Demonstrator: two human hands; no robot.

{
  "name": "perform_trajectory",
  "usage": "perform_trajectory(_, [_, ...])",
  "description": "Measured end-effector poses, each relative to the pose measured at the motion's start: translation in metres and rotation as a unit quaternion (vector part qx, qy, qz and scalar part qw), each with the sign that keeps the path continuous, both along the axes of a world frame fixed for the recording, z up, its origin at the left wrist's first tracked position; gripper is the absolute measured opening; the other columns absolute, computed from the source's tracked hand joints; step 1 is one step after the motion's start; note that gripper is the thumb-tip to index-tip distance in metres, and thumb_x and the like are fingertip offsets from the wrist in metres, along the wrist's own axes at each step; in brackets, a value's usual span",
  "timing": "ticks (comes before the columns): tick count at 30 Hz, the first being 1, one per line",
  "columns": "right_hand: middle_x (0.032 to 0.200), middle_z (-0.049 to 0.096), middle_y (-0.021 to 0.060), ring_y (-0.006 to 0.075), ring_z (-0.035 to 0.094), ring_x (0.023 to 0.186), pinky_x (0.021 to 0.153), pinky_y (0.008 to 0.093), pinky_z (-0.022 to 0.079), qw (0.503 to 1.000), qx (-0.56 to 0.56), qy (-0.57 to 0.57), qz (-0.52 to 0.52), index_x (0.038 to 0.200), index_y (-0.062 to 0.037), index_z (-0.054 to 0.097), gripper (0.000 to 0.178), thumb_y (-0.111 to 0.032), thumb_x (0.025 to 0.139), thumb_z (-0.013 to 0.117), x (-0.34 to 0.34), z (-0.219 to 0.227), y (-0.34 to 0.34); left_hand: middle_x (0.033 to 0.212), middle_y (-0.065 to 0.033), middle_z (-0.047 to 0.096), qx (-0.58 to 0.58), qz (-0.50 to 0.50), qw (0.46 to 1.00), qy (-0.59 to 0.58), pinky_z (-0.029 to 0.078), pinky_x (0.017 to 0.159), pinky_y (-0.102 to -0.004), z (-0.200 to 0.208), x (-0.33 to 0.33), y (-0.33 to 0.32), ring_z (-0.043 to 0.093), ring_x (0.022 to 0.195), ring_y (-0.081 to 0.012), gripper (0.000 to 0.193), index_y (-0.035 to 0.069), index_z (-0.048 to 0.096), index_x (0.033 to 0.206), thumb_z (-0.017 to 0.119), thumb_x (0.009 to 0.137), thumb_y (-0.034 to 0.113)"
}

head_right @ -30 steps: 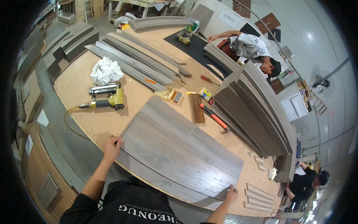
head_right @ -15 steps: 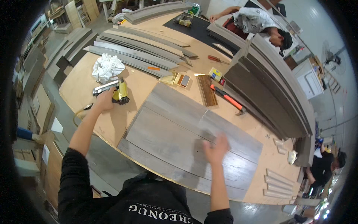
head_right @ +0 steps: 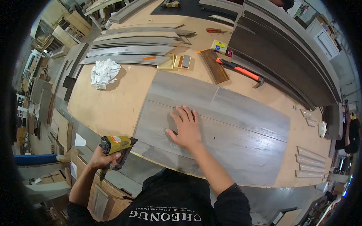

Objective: The person assembles wooden panels on a workbench by aligning wooden pieces, fastening them together using a pneumatic nail gun, and placing the assembled panels onto a nearby table.

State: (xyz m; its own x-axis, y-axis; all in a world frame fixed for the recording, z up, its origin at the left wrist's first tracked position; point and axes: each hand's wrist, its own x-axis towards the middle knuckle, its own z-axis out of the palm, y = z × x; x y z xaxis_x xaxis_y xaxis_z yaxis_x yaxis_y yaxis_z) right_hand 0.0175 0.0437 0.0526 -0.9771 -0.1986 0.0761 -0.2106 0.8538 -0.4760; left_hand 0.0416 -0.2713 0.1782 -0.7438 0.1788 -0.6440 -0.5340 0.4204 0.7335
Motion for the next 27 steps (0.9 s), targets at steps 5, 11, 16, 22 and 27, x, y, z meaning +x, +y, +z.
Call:
perform_trajectory(5, [0.14, 0.037, 0.0089, 0.0284, 0.026, 0.136, 0.112, 0.0503, 0.017, 1.0, 0.007, 0.01, -0.004, 0.128, -0.0132, 0.049, 0.059, -0.043, 0.08, 0.062, 0.001, -0.001, -0.001, 0.069, -0.0024, 0.061, -0.065, -0.013, 0.997, 0.027, 0.045, 0.049, -0.0249, -0.012, 0.001, -0.001, 0.053, 0.052, -0.0071, 0.021, -0.004, 0.062, 0.092, 0.071, 0.078, 0.009])
perform_trajectory(11, [0.14, 0.038, 0.0089, 0.0284, 0.027, 0.135, 0.112, 0.0503, 0.017, 1.0, 0.0, 0.005, -0.01, 0.127, -0.0138, 0.05, 0.057, -0.042, 0.079, 0.063, -0.001, -0.001, 0.0, 0.062, -0.002, 0.059, -0.102, -0.05, 0.993, 0.026, 0.045, 0.049, -0.025, -0.013, -0.002, 0.005, 0.054, 0.052, -0.0076, 0.019, -0.002, 0.064, 0.09, 0.069, 0.077, 0.011])
perform_trajectory(16, [0.139, 0.039, 0.0088, 0.0282, 0.027, 0.135, 0.112, 0.0502, 0.018, 1.0, -0.006, 0.009, -0.012, 0.125, -0.0142, 0.051, 0.056, -0.042, 0.079, 0.063, -0.001, -0.001, 0.0, 0.06, -0.0036, 0.06, -0.131, -0.068, 0.988, 0.047, 0.047, 0.051, -0.0259, -0.015, -0.003, 0.007, 0.054, 0.052, -0.0078, 0.023, -0.003, 0.065, 0.09, 0.07, 0.075, 0.014])
perform_trajectory(22, [0.138, 0.04, 0.0085, 0.028, 0.028, 0.135, 0.112, 0.0506, 0.019, 0.999, -0.015, 0.024, -0.015, 0.125, -0.0142, 0.051, 0.055, -0.041, 0.078, 0.064, 0.001, -0.002, -0.002, 0.077, -0.0138, 0.069, -0.157, -0.123, 0.96, 0.196, 0.052, 0.067, -0.0313, -0.025, -0.003, 0.002, 0.068, 0.072, -0.0199, 0.03, -0.003, 0.066, 0.094, 0.07, 0.072, 0.016])
perform_trajectory(27, [0.138, 0.04, 0.0083, 0.0277, 0.028, 0.135, 0.112, 0.0503, 0.019, 1.0, -0.012, 0.018, -0.019, 0.125, -0.0143, 0.051, 0.055, -0.041, 0.077, 0.064, 0.0, -0.004, -0.001, 0.083, -0.017, 0.069, -0.191, -0.145, 0.959, 0.148, 0.052, 0.073, -0.0331, -0.013, -0.011, 0.009, 0.069, 0.082, -0.0262, 0.031, -0.003, 0.066, 0.094, 0.07, 0.071, 0.018])
